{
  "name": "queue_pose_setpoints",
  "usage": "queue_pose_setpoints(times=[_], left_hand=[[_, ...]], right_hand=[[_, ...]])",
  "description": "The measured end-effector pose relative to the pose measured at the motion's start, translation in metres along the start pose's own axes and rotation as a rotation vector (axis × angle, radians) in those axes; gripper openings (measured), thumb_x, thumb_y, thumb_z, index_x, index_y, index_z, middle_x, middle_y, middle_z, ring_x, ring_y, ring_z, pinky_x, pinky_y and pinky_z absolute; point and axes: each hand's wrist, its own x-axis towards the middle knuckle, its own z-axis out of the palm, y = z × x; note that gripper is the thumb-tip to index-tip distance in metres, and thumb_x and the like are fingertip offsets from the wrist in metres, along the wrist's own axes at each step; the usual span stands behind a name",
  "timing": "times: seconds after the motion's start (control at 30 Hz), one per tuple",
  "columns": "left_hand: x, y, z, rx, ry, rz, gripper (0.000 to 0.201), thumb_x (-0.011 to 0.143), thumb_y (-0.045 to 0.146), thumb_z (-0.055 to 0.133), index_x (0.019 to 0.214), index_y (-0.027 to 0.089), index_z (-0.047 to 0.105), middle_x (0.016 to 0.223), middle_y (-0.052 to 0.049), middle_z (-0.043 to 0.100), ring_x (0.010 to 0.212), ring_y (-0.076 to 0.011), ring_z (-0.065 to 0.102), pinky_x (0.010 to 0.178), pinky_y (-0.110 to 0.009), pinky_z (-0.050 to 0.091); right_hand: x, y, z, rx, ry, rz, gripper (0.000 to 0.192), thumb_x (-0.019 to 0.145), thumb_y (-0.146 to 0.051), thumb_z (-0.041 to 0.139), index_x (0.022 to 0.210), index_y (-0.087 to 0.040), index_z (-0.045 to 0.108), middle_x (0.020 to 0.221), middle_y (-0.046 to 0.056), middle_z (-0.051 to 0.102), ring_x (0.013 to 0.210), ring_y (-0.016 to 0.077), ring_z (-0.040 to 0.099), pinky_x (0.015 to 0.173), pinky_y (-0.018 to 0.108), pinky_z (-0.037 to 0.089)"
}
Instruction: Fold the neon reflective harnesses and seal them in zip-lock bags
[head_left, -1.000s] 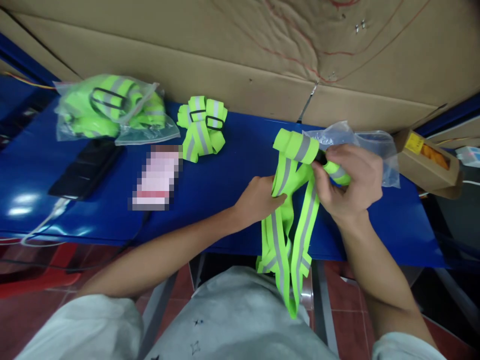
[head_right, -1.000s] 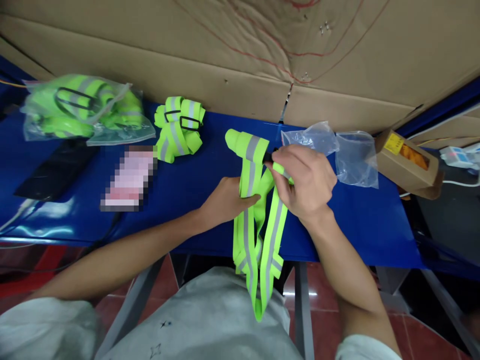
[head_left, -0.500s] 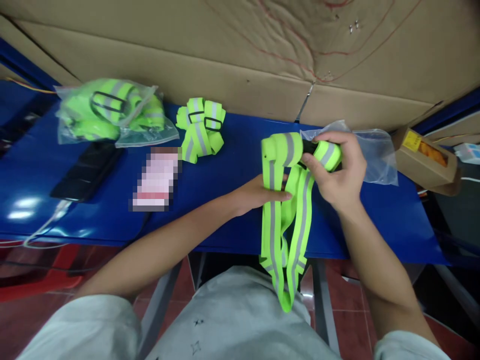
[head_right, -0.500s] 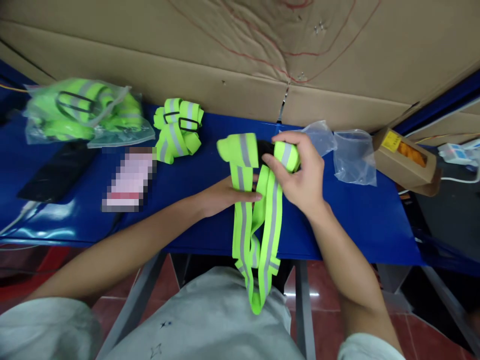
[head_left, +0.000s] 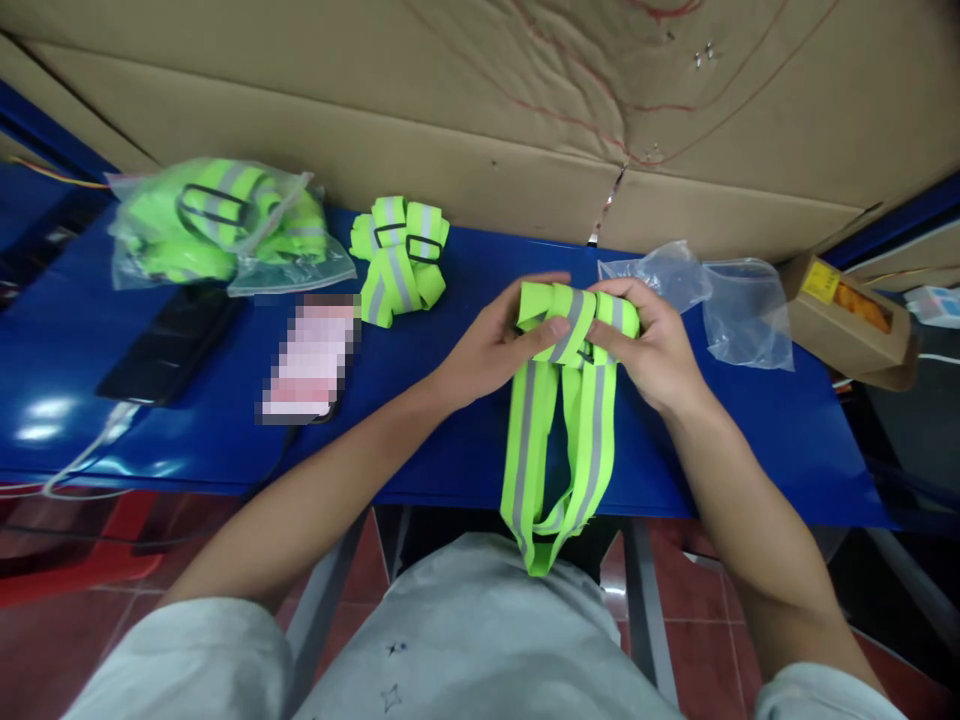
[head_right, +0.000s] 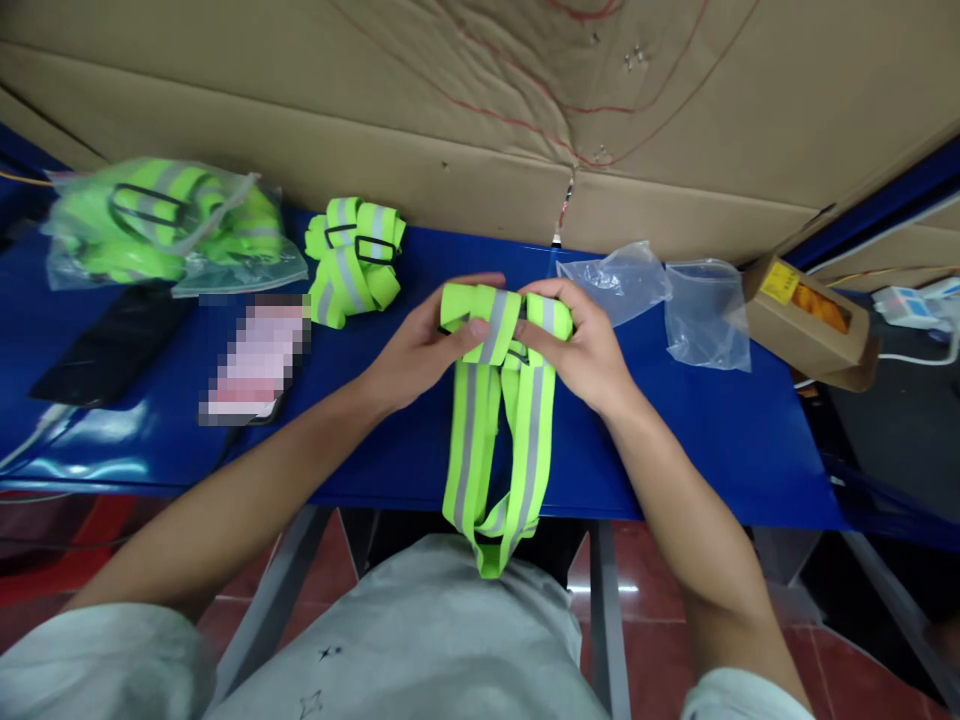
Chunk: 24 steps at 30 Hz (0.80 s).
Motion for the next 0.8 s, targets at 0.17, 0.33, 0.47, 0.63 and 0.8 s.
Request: queue_pose_setpoints(times=[0.17,0.33,0.47,0.63,0.8], left_hand=[[0.001,-0.010,0.002,0.025,-0.007,-0.091,0.059,0.088,0.072,0.076,0.114,0.019,0.072,0.111,-0.006,0.077,0.104,-0.0224,0.071,0.088,-0.029,0.055],[-0.002,-0.012,-0.002,0.258,-0.036,-0.028,0.048,0.100,0.064,0.064,0.116,0.018,0.064,0.112,-0.007,0.072,0.107,-0.0217,0.068,0.093,-0.031,0.051],[-0.008,-0.016,0.006,0.252,-0.043,-0.054,0.045,0.102,0.060,0.062,0.123,0.020,0.055,0.113,-0.006,0.067,0.105,-0.0199,0.066,0.092,-0.031,0.051],[-0.009,-0.007,0.015,-0.333,-0.076,-0.308,0.093,0.071,0.046,0.099,0.145,0.033,0.044,0.126,-0.003,0.072,0.108,-0.0208,0.073,0.093,-0.032,0.057],[-0.014,-0.014,0.026,-0.487,-0.229,-0.486,0.067,0.061,0.038,0.105,0.117,0.020,0.073,0.113,-0.007,0.080,0.099,-0.0221,0.076,0.096,-0.038,0.059]], right_hand=[[-0.006,-0.003,0.002,-0.046,-0.156,-0.009,0.045,0.104,-0.058,0.062,0.139,-0.031,0.063,0.132,0.005,0.072,0.109,0.0206,0.071,0.095,0.037,0.062],[-0.003,0.004,0.000,-0.062,-0.279,0.050,0.058,0.099,-0.064,0.068,0.145,-0.030,0.063,0.150,0.007,0.068,0.136,0.0264,0.065,0.116,0.046,0.054],[0.000,0.003,0.003,-0.087,-0.239,0.044,0.046,0.090,-0.062,0.081,0.118,-0.025,0.077,0.109,0.003,0.081,0.099,0.0242,0.075,0.091,0.041,0.062],[-0.003,-0.006,0.005,-0.063,0.037,-0.031,0.036,0.091,-0.055,0.082,0.113,-0.027,0.074,0.099,0.000,0.078,0.080,0.0194,0.071,0.073,0.035,0.061],[-0.013,-0.016,0.021,-0.221,0.208,-0.174,0.027,0.097,-0.045,0.075,0.117,-0.028,0.070,0.108,0.004,0.078,0.090,0.0235,0.074,0.082,0.042,0.065]])
